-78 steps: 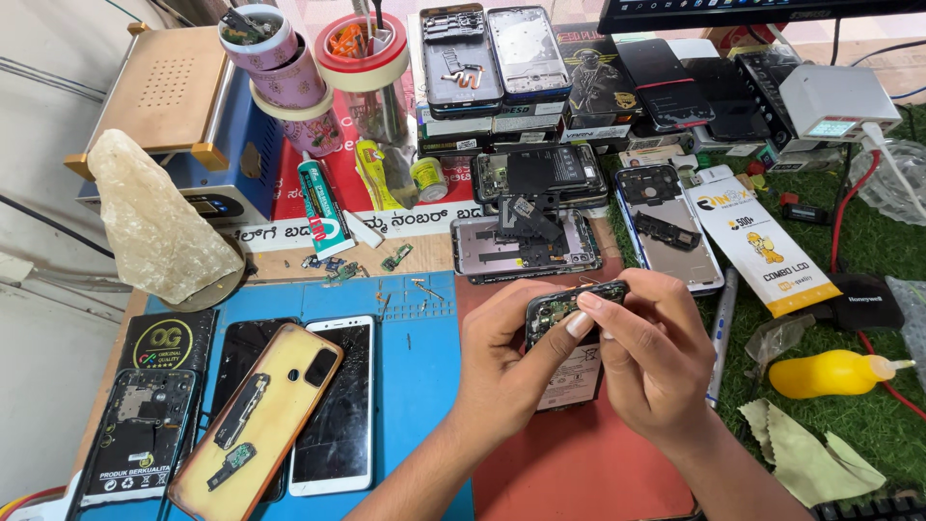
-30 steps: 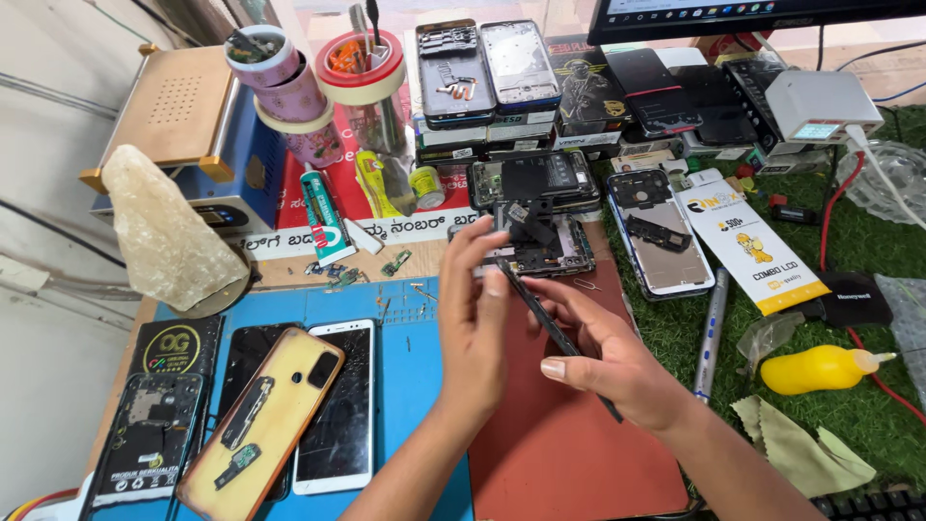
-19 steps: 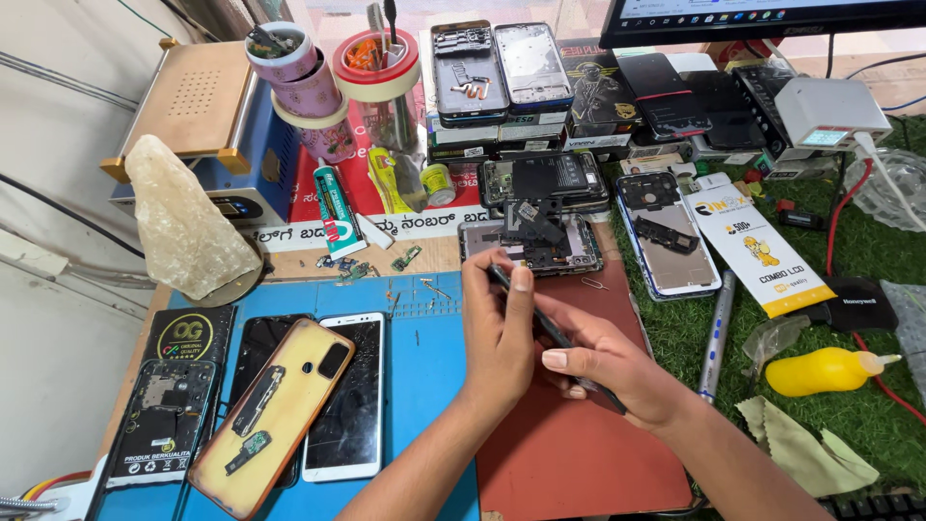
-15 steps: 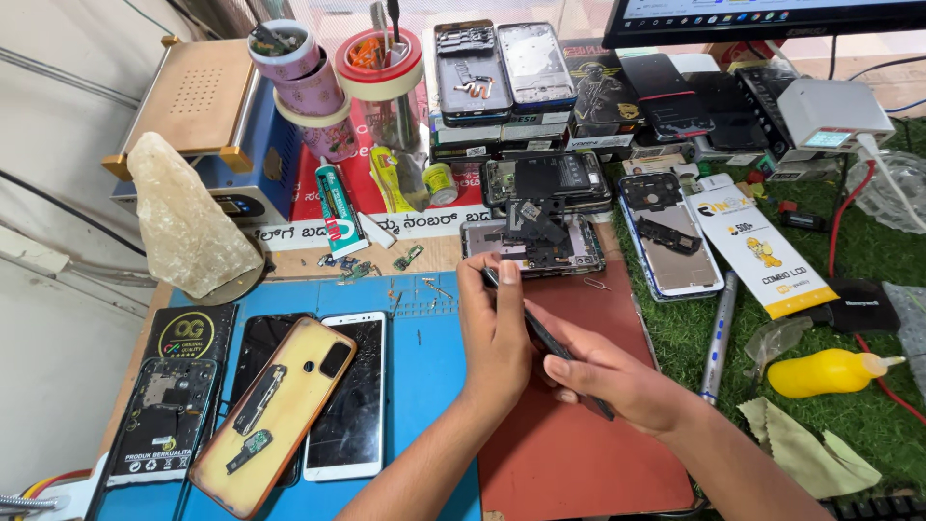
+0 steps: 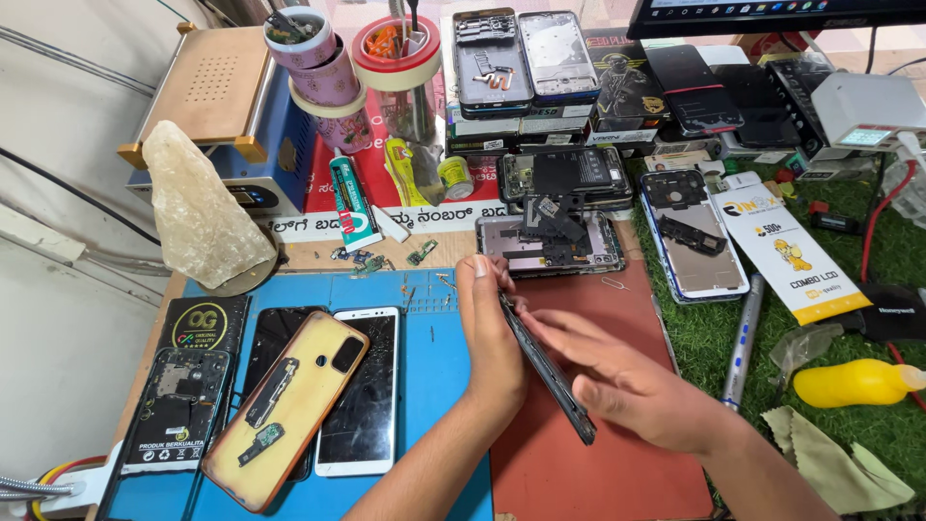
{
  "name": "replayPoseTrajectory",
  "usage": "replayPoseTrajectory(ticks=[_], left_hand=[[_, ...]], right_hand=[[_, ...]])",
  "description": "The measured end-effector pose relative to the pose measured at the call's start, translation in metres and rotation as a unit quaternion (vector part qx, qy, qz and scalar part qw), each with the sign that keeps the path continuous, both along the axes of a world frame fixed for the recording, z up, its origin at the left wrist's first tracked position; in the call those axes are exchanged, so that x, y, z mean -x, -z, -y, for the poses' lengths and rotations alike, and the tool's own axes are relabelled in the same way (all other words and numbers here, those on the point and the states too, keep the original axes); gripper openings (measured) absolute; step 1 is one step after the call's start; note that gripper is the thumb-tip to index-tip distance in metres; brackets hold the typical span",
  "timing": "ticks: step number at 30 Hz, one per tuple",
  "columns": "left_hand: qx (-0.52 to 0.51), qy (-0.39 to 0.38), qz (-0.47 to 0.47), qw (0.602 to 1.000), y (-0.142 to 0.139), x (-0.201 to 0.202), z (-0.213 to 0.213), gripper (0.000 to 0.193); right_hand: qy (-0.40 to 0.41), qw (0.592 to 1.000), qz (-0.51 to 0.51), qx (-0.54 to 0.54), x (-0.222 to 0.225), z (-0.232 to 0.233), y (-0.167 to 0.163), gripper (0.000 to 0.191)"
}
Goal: The person repairs a disassembled smartphone at a workbench. They work on the exposed motherboard and internal components, lift and reposition the board, press connectors, then align the board back into the phone housing with the battery and press it into place.
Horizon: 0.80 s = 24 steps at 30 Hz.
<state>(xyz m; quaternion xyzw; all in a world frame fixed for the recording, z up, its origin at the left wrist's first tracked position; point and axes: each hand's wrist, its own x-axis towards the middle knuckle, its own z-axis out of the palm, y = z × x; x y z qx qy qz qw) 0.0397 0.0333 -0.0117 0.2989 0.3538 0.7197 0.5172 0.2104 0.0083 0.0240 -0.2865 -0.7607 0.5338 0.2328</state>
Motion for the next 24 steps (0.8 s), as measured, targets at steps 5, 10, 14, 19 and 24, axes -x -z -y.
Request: replayPoseTrajectory(ticks=[5,10,14,19,24], left_hand=[[-0.001,0.044,0.024,0.999,0.001,-0.004,0.001,0.027],[0.034,0.068,-0.031,0.997,-0.001,-0.007,0.008,0.03],[0.017,0.076,-0.058,0.995,-0.003,-0.01,0.011,0.028],[0.006,0.075,-0.131,0.988,-0.007,-0.015,0.017,0.025],[-0.066,0.023,-0.221,0.973,-0.01,-0.015,0.02,0.026]], right_hand=[[0.088,0.994,-0.061,0.028,0.001,-0.003,0.005,0.049],[0.15,0.986,-0.058,0.046,0.0,-0.002,0.007,0.031],[0.146,0.98,-0.104,0.085,0.0,-0.001,0.011,0.023],[0.15,0.974,-0.132,0.11,-0.001,0.0,0.016,0.016],[0.142,0.969,-0.136,0.151,-0.003,0.0,0.017,0.018]])
